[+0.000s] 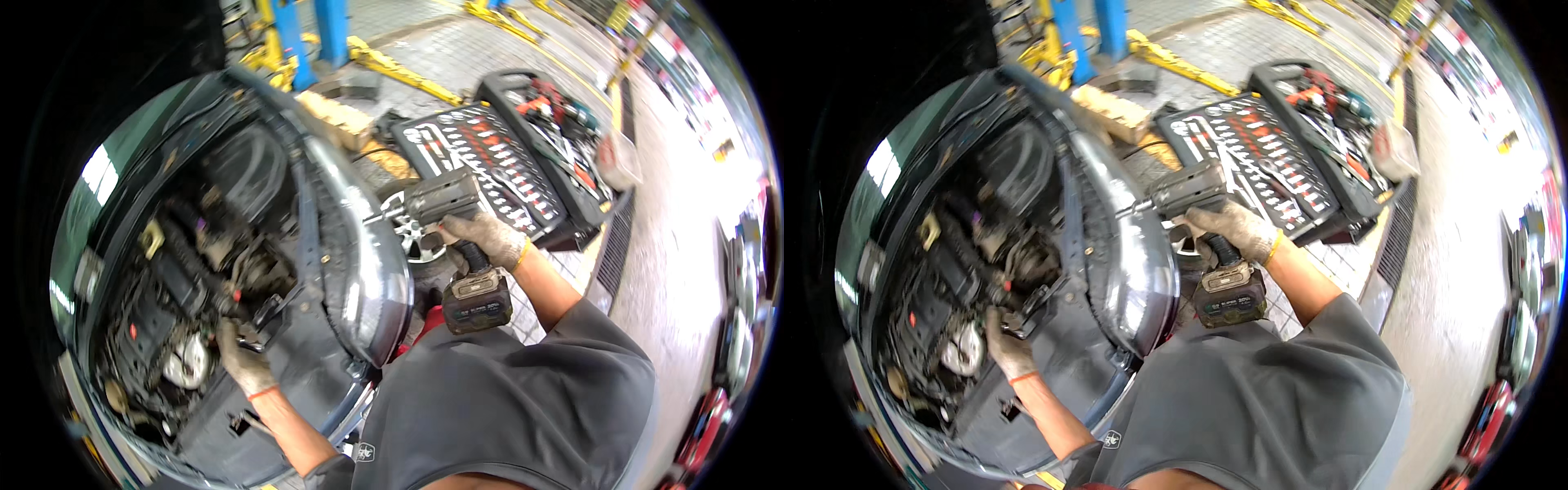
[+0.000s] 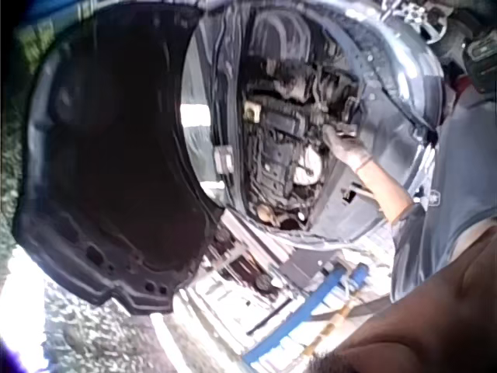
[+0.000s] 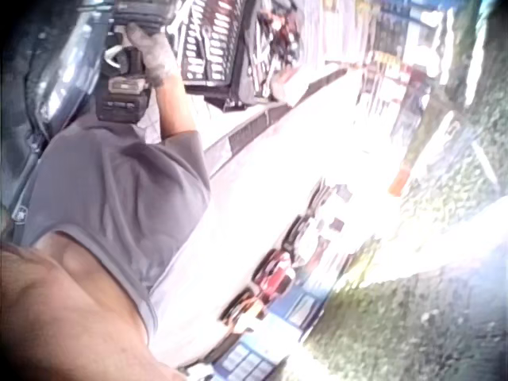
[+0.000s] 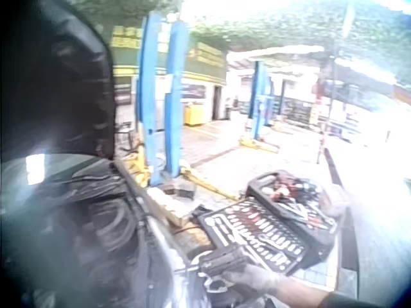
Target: The person works under the hood of a car, using a power drill to remove and install bolts on engine components. They handle a large plastic cover, repeatedly removing and reinstalling it while selecting tools from a nearby toolbox.
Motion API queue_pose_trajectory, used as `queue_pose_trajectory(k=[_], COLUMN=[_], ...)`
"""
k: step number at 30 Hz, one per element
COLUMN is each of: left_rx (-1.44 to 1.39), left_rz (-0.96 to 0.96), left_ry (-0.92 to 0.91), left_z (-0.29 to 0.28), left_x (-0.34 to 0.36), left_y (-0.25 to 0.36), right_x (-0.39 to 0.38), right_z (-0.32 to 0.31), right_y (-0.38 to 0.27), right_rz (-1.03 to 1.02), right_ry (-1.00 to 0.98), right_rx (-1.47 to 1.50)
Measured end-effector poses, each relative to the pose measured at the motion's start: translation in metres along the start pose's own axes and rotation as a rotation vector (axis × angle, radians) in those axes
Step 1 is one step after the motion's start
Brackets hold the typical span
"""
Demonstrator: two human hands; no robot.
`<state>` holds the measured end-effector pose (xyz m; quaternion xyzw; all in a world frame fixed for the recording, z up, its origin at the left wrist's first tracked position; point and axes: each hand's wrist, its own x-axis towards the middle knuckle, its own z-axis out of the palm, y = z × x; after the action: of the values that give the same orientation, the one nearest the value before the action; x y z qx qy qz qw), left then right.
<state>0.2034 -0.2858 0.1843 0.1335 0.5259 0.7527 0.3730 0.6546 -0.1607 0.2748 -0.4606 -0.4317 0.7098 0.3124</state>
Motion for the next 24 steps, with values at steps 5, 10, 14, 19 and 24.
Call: queue_pose_trajectory(k=[5,10,14,19,24], left_rx=[0.06,0.193,0.429,0.785,0.818], left_rz=[-0.368,-0.745,-0.707,-0.351,-0.215], left_ry=[-0.485,-0.513,-0.561,-0.681,-0.821], left_z=[0.122,0.242,0.344,0.438,0.52], left_x=[-0.06,-0.097,-0.103,-0.081,-0.062], left_y=[-0.086,-0.164,-0.205,-0.278,-0.333], right_x=[-0.047,-0.09,-0.122,-0.14,-0.157], right_z=[-0.071,-0.134,-0.179,-0.234,-0.263], right_y=[0.02,0.021,0.024,0.07,0.087], right_rz=[-0.001,0.253,0.298,0.204,0.307], right_ry=[0.072,0.123,0.224,0.324,0.338], right_rx=[-0.387,-0.458,-0.411,-0.37,-0.342])
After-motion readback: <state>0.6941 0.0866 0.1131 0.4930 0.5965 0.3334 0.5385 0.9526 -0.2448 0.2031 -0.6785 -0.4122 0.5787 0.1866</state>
